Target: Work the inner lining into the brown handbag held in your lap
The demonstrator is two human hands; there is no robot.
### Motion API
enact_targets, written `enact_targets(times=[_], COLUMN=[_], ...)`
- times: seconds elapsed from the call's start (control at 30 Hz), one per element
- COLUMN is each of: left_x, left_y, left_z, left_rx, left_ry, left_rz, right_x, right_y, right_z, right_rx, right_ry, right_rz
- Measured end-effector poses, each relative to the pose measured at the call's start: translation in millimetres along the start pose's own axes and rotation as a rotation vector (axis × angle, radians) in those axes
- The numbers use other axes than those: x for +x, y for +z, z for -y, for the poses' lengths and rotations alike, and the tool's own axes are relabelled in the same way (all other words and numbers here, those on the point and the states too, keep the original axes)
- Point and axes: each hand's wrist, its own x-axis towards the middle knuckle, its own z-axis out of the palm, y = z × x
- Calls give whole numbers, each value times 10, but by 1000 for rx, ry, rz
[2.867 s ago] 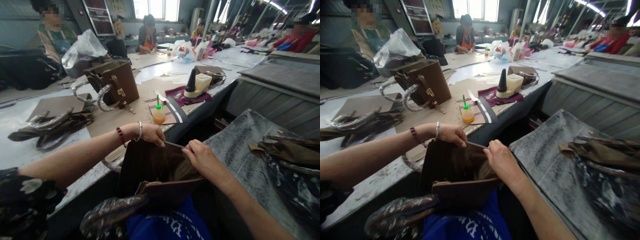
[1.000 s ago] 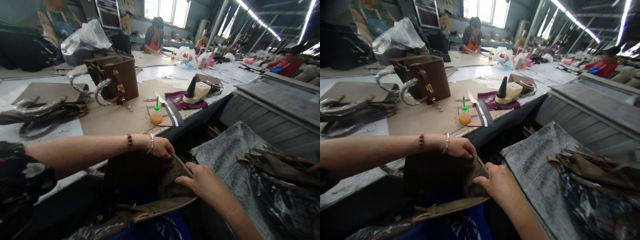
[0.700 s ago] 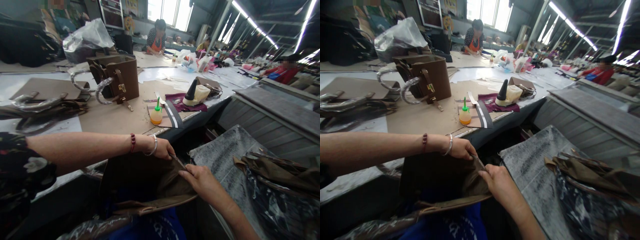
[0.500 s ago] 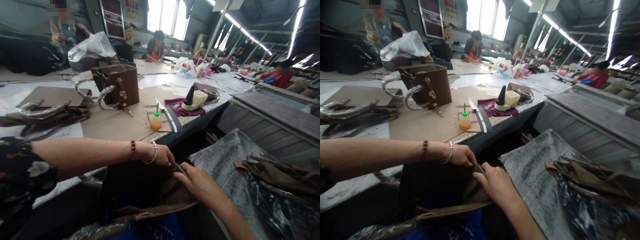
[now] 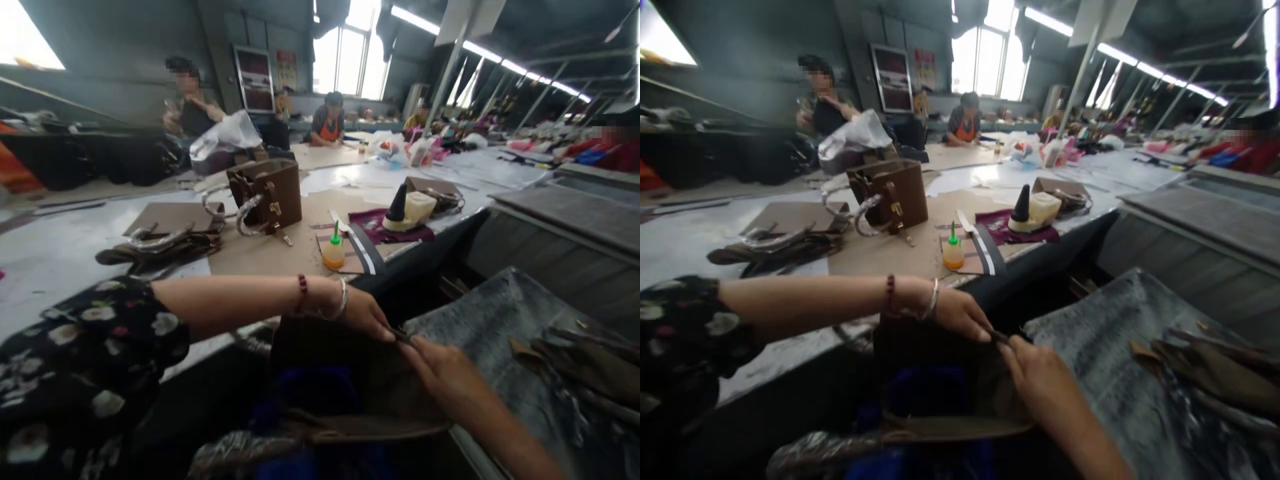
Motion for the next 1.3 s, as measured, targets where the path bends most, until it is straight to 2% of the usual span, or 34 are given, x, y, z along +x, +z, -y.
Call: enact_targets(times=[0.07,0.13,0.3,0.43,0.6,0.8,0.97,1.07,1.2,1.3], left_x=[-55,-93,-44,103,208,204,172,141,85,41], left_y=[-87,-90,217,383,409,442,478,474,398,319], left_z=[-4,-7,-131,-264,-321,-315,-386,-440,-544,-690], left_rx=[-78,-28,448,492,507,480,533,555,556,544], left_ry=[-8,-9,-43,-101,-76,-74,-57,-45,-5,62], left_rz=[71,124,-70,-42,-35,-29,-18,-29,-93,-199], right_x=[-60,-135,-368,-554,-758,-833,-874,-901,-910,-894], right_y=[-108,-132,33,74,-14,56,136,117,-59,-331], right_z=[-12,-49,-205,-284,-235,-247,-309,-332,-351,-332], right_rx=[-9,-16,35,181,277,204,239,185,85,-43], right_ry=[64,118,167,207,324,365,385,404,435,451], right_rz=[3,20,64,165,208,116,58,3,-78,-241])
